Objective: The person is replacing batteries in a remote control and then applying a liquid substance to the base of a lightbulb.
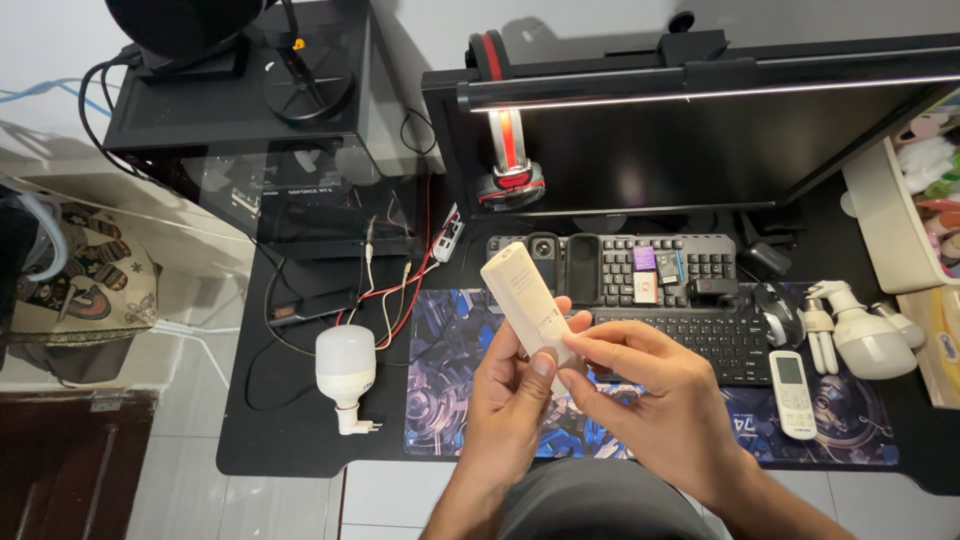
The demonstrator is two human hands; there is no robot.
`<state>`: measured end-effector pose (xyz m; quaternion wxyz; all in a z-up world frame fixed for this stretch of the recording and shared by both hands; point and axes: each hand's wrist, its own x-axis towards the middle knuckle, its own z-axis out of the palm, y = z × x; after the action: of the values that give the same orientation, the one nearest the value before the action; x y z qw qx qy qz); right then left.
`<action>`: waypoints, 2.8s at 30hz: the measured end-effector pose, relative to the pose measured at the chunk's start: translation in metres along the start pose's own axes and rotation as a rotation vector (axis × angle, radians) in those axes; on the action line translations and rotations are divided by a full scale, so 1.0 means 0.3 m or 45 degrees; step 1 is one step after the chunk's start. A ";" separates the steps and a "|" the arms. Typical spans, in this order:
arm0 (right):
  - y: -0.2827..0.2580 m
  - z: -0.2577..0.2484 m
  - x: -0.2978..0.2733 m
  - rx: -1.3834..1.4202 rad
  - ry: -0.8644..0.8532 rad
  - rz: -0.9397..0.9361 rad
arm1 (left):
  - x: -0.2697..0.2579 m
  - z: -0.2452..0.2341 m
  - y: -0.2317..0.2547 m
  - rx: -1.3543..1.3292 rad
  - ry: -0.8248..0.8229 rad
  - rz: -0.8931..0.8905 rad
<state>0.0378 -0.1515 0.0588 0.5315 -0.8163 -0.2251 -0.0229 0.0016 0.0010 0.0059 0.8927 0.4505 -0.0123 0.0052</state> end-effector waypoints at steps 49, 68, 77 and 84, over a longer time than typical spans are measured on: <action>0.160 -0.025 -0.034 0.051 0.013 -0.528 | -0.010 0.015 0.022 -0.166 -0.039 -0.050; 0.143 -0.049 -0.011 0.270 -0.143 -0.314 | 0.003 0.011 0.021 -0.104 -0.034 -0.074; 0.134 -0.055 0.001 0.313 -0.165 -0.270 | 0.010 0.006 0.016 -0.104 -0.067 -0.078; 0.158 -0.035 0.008 0.217 -0.161 -0.215 | 0.040 -0.037 0.021 0.027 0.007 -0.084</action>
<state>0.0607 -0.1758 0.0233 0.5798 -0.7462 -0.3271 0.0031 0.0138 0.0137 0.0048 0.8875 0.4601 0.0050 -0.0228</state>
